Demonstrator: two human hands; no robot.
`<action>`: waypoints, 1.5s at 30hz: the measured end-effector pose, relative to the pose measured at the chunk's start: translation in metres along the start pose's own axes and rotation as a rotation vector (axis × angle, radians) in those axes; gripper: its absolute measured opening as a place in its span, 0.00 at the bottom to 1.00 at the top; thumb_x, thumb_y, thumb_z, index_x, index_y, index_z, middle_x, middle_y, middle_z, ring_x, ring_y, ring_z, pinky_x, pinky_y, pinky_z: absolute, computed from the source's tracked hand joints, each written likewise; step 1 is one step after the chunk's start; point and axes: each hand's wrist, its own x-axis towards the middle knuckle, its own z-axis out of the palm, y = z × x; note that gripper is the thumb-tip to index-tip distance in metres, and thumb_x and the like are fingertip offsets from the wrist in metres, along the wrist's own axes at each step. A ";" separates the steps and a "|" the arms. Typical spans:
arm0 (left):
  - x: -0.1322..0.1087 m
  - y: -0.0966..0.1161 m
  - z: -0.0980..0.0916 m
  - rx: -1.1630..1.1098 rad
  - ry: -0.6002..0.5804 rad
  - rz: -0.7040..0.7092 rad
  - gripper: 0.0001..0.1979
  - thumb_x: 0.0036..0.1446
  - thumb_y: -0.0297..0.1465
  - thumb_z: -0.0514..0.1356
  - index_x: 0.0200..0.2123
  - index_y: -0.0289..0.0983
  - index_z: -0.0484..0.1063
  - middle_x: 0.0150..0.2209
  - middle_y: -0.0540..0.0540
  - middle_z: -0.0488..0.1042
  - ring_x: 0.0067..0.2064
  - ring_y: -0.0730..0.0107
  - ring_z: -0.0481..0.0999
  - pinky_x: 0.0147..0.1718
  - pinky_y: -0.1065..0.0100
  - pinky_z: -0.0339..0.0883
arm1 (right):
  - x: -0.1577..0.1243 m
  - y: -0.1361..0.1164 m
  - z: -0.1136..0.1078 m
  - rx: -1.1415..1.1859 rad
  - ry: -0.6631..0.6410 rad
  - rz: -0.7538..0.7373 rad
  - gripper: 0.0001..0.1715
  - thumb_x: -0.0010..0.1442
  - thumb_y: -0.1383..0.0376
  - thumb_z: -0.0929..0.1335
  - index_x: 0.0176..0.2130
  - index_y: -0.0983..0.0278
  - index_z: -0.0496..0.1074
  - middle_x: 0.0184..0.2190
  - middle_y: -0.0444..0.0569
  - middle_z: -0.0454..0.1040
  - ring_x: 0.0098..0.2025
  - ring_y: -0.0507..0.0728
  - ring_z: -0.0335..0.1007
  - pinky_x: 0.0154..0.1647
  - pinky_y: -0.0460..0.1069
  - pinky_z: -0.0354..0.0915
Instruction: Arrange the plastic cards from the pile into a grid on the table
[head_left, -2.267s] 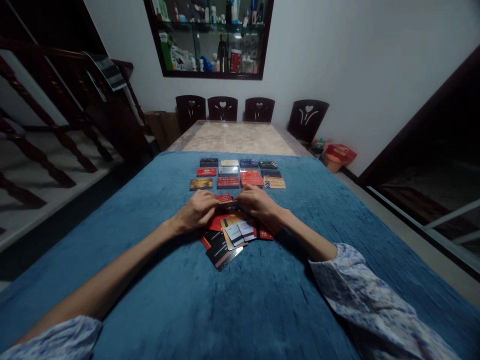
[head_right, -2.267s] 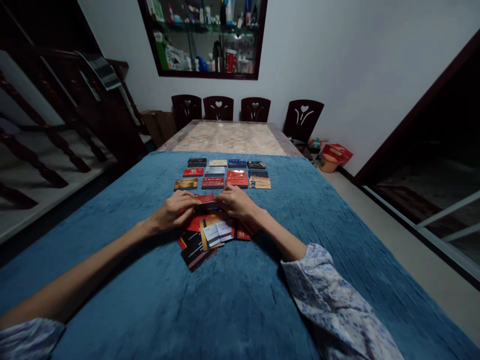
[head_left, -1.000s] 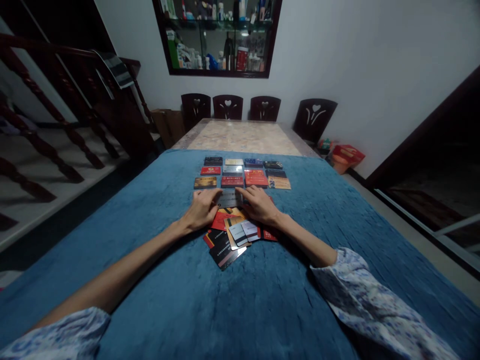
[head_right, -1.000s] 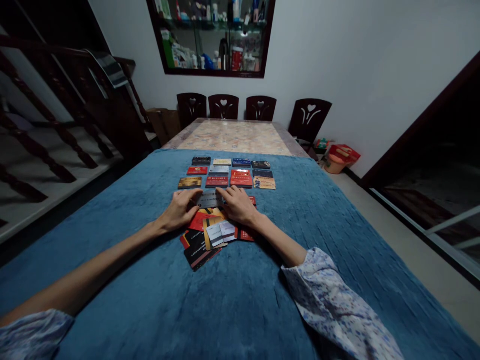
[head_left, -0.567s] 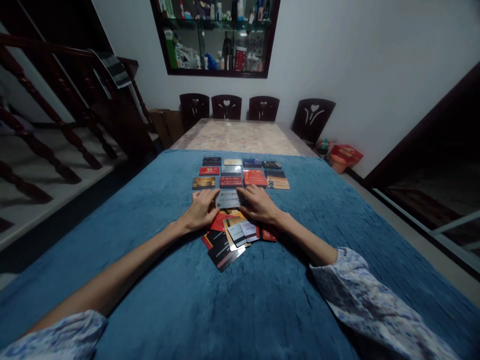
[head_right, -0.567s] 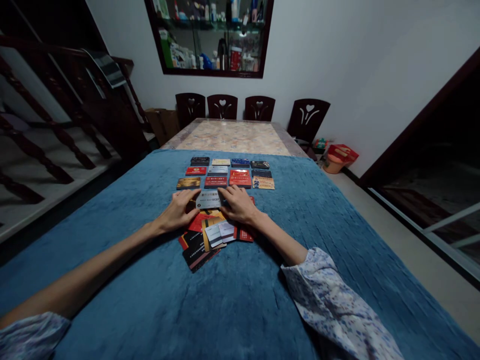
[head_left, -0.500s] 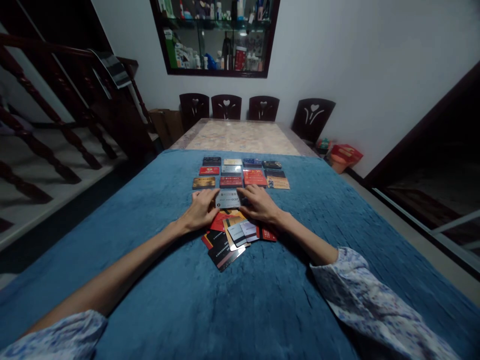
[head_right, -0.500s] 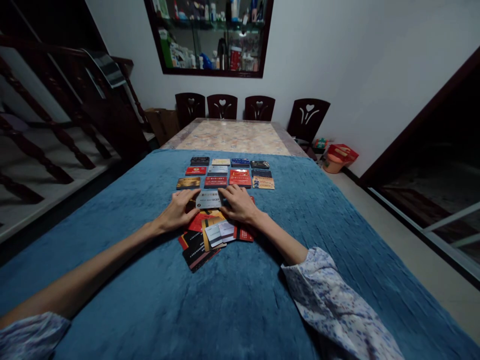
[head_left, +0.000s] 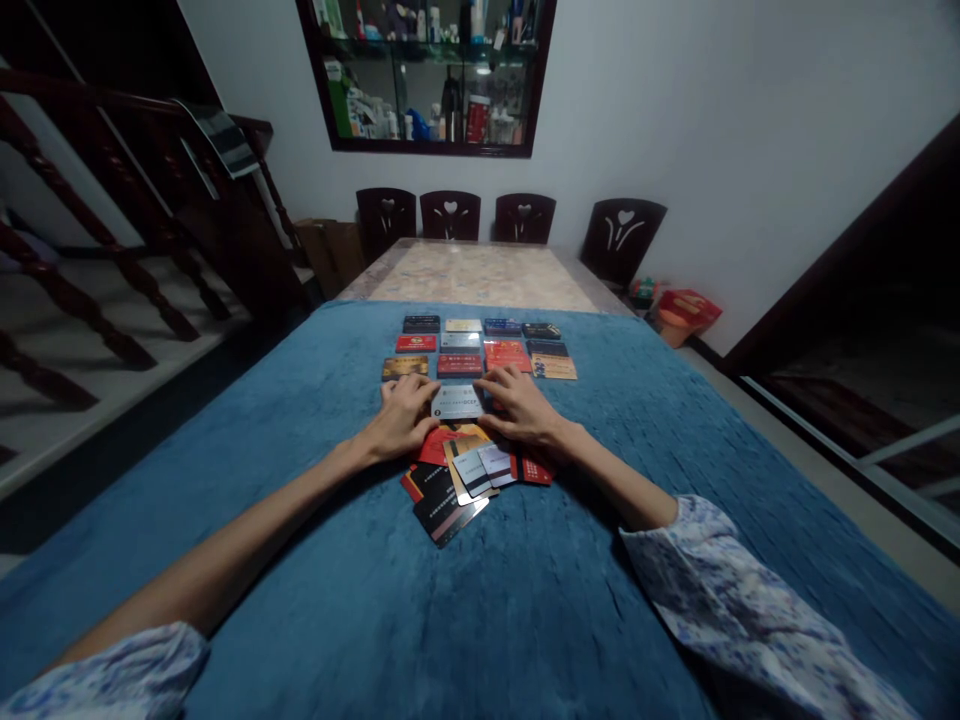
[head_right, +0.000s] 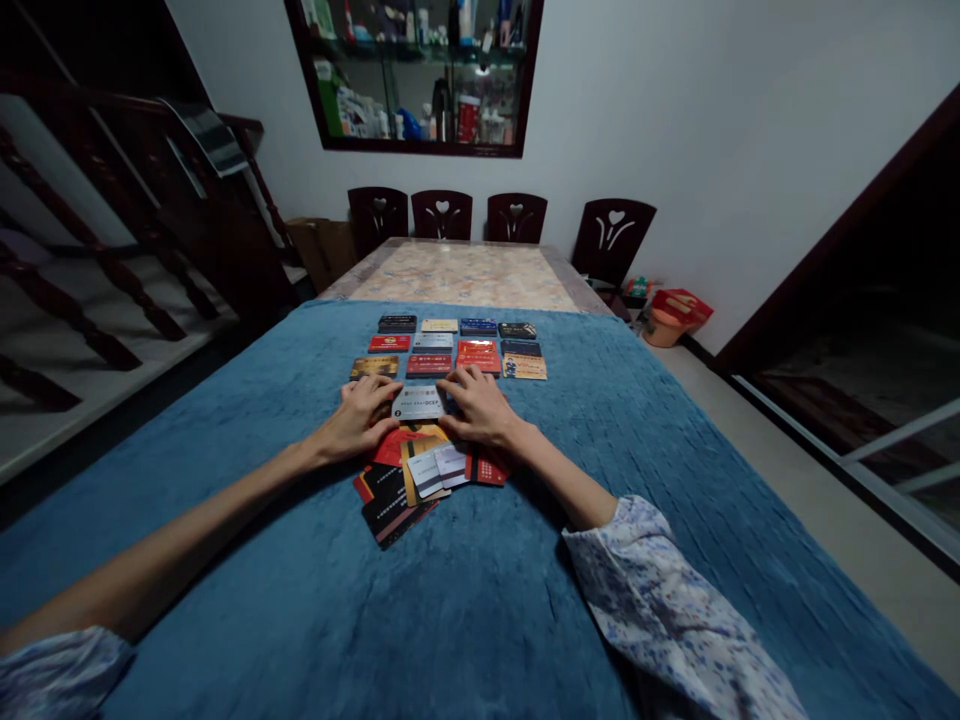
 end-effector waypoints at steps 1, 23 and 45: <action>0.001 0.000 0.000 0.002 -0.006 0.001 0.26 0.57 0.31 0.62 0.59 0.39 0.68 0.54 0.38 0.71 0.57 0.48 0.69 0.59 0.42 0.56 | 0.000 0.000 0.000 -0.001 -0.001 0.002 0.32 0.63 0.55 0.69 0.63 0.61 0.69 0.55 0.60 0.69 0.52 0.66 0.60 0.51 0.62 0.64; 0.031 -0.008 -0.006 0.049 -0.040 0.033 0.21 0.57 0.31 0.61 0.54 0.39 0.72 0.51 0.39 0.72 0.56 0.49 0.68 0.59 0.41 0.54 | 0.020 0.020 -0.016 -0.053 -0.071 -0.005 0.31 0.63 0.54 0.70 0.61 0.62 0.71 0.52 0.59 0.72 0.53 0.67 0.60 0.52 0.62 0.62; 0.089 -0.027 -0.010 0.145 -0.154 -0.157 0.25 0.57 0.33 0.60 0.58 0.37 0.71 0.57 0.37 0.69 0.61 0.47 0.65 0.61 0.44 0.54 | 0.072 0.032 -0.040 -0.168 -0.279 0.210 0.29 0.62 0.56 0.70 0.61 0.62 0.71 0.60 0.59 0.69 0.60 0.69 0.56 0.54 0.60 0.61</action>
